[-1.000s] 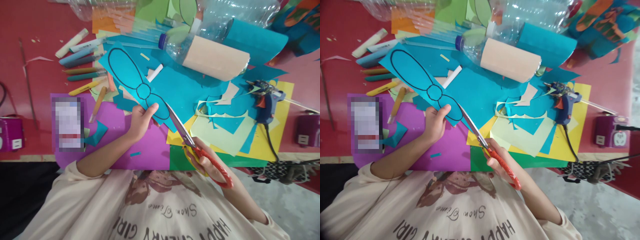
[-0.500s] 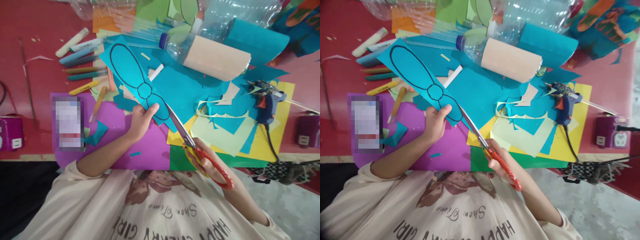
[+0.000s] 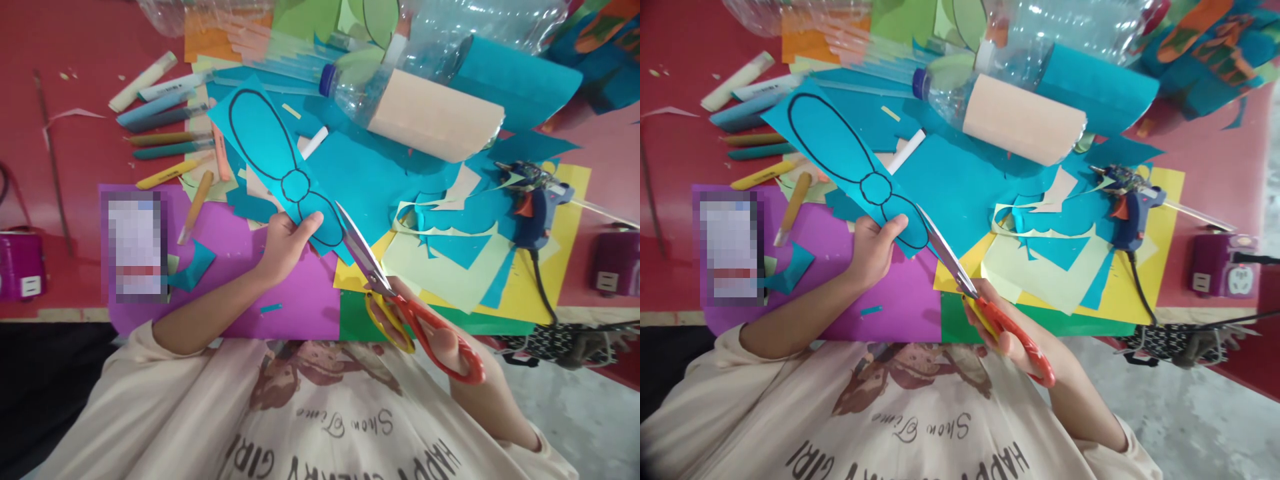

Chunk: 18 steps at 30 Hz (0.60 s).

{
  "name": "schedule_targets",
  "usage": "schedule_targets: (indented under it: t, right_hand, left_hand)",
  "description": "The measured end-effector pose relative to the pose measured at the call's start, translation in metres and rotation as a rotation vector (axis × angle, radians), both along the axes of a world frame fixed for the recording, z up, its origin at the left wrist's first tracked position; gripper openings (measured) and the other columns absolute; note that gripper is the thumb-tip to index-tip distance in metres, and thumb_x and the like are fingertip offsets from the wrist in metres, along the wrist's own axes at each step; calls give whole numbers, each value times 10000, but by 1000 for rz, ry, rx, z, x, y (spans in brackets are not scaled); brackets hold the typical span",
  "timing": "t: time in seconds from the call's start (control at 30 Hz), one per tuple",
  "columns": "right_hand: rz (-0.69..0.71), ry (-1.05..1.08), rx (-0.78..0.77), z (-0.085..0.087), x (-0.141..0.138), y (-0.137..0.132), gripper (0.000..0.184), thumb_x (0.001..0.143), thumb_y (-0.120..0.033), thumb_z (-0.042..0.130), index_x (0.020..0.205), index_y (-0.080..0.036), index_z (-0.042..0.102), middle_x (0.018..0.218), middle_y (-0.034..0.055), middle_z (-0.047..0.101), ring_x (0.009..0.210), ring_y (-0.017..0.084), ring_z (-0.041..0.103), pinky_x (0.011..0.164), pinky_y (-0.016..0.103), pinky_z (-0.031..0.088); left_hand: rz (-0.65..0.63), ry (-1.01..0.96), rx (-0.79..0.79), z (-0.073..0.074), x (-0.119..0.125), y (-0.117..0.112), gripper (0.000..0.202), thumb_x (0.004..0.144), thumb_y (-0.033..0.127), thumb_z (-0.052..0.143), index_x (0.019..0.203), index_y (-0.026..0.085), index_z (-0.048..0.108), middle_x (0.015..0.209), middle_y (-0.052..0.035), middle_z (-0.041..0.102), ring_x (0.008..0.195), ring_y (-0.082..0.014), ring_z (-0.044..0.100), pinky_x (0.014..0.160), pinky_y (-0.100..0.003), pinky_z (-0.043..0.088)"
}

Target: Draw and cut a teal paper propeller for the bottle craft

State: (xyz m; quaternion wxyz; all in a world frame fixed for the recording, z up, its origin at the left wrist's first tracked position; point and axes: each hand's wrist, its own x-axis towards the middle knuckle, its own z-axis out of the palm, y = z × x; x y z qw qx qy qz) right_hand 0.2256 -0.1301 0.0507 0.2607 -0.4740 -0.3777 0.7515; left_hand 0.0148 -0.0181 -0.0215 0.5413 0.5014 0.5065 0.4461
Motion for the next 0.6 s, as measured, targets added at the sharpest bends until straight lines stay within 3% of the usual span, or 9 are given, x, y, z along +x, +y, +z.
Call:
schedule_targets:
  t: [0.13, 0.33, 0.5, 0.6]
  right_hand:
    - [37, 103, 7, -10, 1, 4, 648, 724, -814, 511, 1103, -296, 601, 854, 44, 532, 543, 113, 395, 447, 269, 392]
    - [46, 154, 41, -20, -1, 7, 732, 714, -856, 448, 1115, -253, 557, 924, 51, 539, 574, 114, 416, 467, 273, 393]
    - [92, 165, 87, -27, -1, 6, 670, 779, -824, 394, 1079, -248, 559, 743, 9, 518, 562, 127, 396, 500, 278, 412]
    - [92, 162, 96, -31, -3, 5, 686, 776, -844, 348, 1073, -261, 552, 748, 8, 522, 539, 125, 393, 491, 288, 407]
  left_hand:
    - [-81, 28, -2, 6, 1, -2, 488, 793, 371, 591, 500, 190, 246, 493, 60, 233, 468, -55, 220, 458, -227, 230]
    - [-99, 26, -25, 8, 1, -2, 489, 781, 389, 598, 494, 194, 254, 489, 60, 247, 458, -57, 239, 454, -220, 257]
    - [-144, -9, -55, 11, 3, -1, 458, 769, 402, 591, 486, 199, 293, 484, 56, 308, 459, -66, 288, 477, -228, 321]
    - [-148, 7, -55, 13, 3, -1, 443, 756, 395, 586, 486, 202, 292, 482, 57, 292, 462, -67, 269, 472, -233, 307]
